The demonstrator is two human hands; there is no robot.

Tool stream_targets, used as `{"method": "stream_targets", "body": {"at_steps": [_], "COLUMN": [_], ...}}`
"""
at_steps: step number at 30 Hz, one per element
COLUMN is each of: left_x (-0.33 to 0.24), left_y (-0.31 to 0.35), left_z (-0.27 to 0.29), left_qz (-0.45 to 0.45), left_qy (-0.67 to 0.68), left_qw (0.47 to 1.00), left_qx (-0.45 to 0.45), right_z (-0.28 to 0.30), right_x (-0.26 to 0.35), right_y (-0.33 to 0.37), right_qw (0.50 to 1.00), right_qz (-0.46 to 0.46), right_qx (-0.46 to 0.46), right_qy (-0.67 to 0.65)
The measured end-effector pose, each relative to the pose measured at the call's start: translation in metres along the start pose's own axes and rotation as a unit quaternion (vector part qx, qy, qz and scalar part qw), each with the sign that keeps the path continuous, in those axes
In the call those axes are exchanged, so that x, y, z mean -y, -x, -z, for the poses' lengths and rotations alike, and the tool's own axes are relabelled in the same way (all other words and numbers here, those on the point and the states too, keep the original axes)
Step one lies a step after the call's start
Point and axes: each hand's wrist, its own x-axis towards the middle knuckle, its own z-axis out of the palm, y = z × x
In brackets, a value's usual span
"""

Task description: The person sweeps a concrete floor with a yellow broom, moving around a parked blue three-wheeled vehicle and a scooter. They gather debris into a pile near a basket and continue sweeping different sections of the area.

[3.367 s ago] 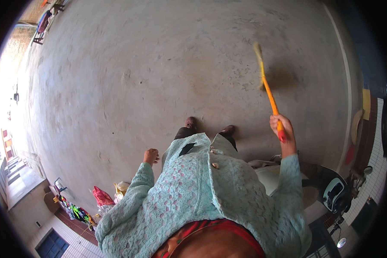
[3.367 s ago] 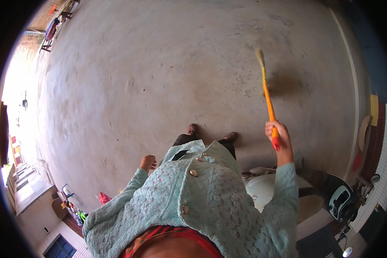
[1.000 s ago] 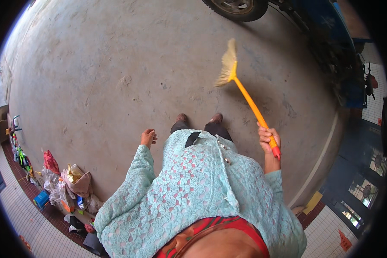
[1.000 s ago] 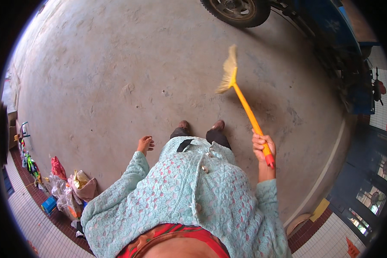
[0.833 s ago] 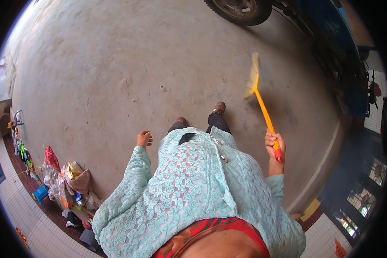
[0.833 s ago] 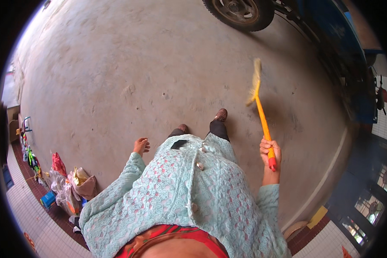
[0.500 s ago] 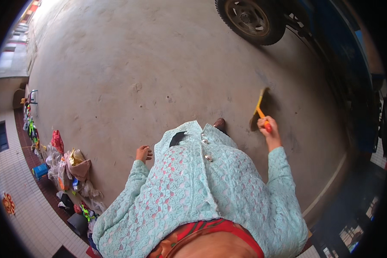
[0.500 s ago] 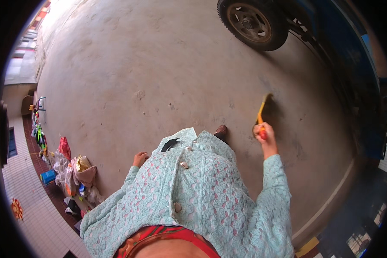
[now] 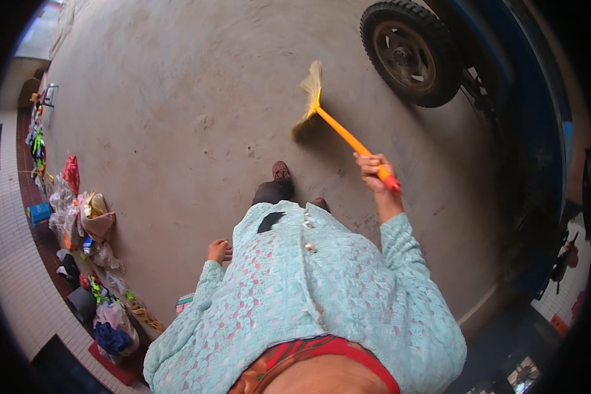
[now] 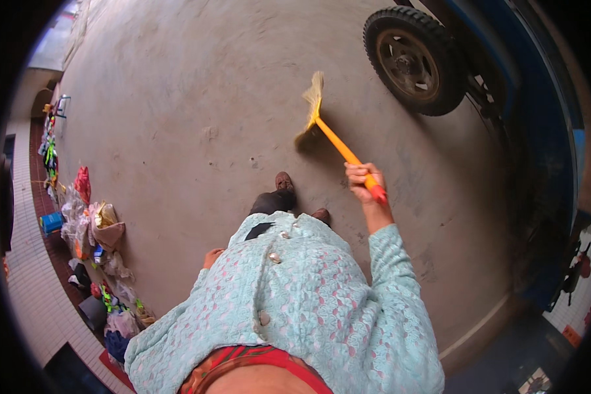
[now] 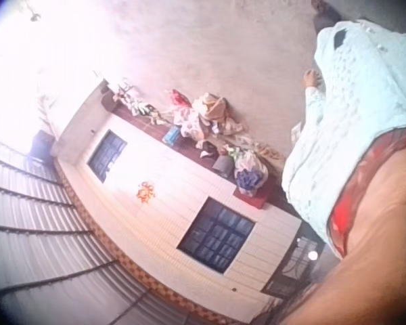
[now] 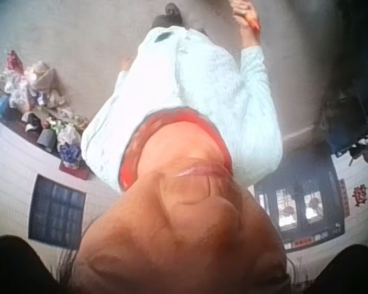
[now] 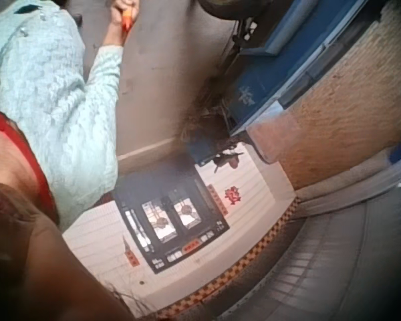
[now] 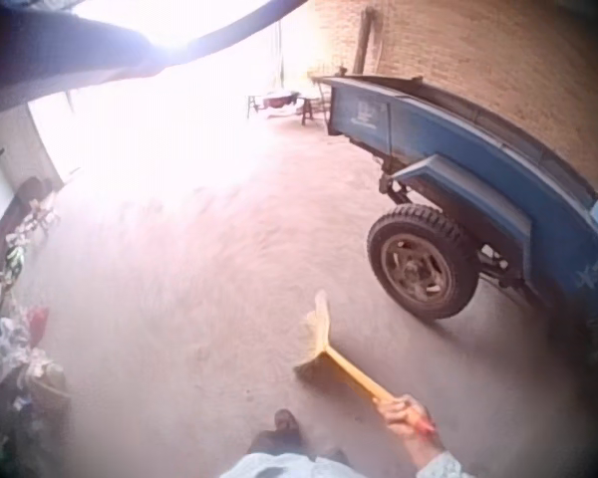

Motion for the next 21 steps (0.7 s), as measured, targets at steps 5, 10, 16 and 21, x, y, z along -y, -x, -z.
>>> {"method": "stream_targets", "body": {"at_steps": [5,10,16,21], "left_x": [0.000,-0.065,-0.108,-0.107], "left_y": [-0.077,-0.104,-0.112,-0.077], "left_z": [-0.028,-0.045,-0.053,-0.071], "left_qz": [0.068,0.056,0.030,0.072], "left_qy": [0.132,0.141,0.198,0.278], "left_qw": [0.989,0.988,0.980,0.951], "left_qx": [0.017,0.028,-0.017,-0.113], "right_z": [-0.046,-0.095,-0.116,-0.123], "right_x": [-0.009,-0.016,0.056,0.125], "right_y": [0.027,0.036,-0.027,-0.123], "right_qw": [0.995,0.953,0.929,0.940], "right_qz": [0.052,0.126,0.145,0.065], "right_qx": [-0.024,-0.138,-0.271,-0.256], "right_qy": [0.086,0.240,0.208,0.216]}}
